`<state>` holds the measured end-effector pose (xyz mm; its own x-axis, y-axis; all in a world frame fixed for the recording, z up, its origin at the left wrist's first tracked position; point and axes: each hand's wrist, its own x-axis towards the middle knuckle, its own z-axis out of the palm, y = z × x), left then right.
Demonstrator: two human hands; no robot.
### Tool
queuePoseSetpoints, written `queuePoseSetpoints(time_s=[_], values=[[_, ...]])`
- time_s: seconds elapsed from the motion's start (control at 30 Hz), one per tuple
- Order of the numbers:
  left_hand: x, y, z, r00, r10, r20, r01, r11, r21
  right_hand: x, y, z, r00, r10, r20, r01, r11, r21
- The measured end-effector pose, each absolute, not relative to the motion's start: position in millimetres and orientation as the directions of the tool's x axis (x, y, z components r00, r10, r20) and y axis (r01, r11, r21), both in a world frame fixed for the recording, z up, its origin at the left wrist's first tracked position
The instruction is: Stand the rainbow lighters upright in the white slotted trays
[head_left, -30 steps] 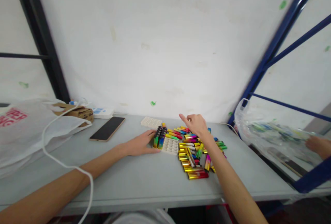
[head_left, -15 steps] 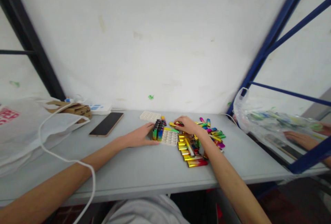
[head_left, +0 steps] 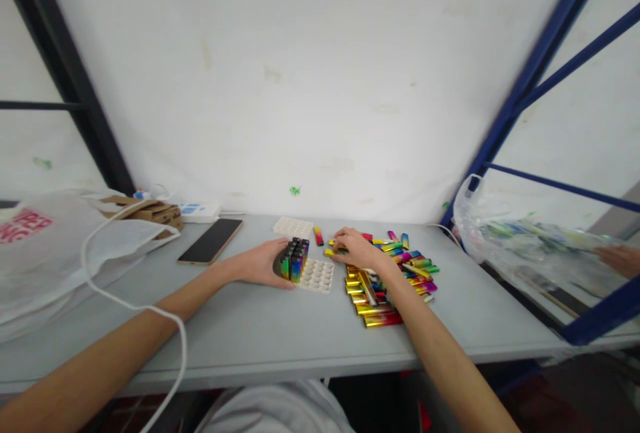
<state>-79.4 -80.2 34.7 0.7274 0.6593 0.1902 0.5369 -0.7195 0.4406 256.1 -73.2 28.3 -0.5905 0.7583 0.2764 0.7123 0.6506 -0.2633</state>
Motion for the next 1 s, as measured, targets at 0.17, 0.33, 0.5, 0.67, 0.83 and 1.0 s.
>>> queuePoseSetpoints(time_s=[0.17, 0.33, 0.5, 0.67, 0.83, 1.0], values=[[-73, -81, 29, 0.686, 0.695, 0.213, 0.559, -0.692, 0.458, 269, -72, 34, -0.513, 0.810, 0.283, 0.724, 0.586, -0.365], [-58, -80, 19, 0.612, 0.747, 0.259, 0.596, -0.651, 0.470, 272, -77, 39, -0.405, 0.861, 0.306, 0.621, 0.505, -0.600], [-48, -79, 9, 0.610, 0.727, 0.314, 0.568, -0.678, 0.467, 267, -79, 46, -0.249, 0.849, 0.467, 0.601, 0.513, -0.612], [-49, -78, 3, 0.593, 0.742, 0.311, 0.578, -0.662, 0.478, 254, -78, 45, -0.159, 0.907, 0.390, 0.409, 0.420, -0.810], [-52, -74, 1, 0.612, 0.728, 0.308, 0.571, -0.677, 0.464, 242, -85, 45, -0.225, 0.911, 0.345, 0.257, 0.397, -0.881], [-53, -71, 0, 0.622, 0.713, 0.325, 0.558, -0.694, 0.454, 227, -94, 43, -0.357, 0.905, 0.230, 0.148, 0.298, -0.943]])
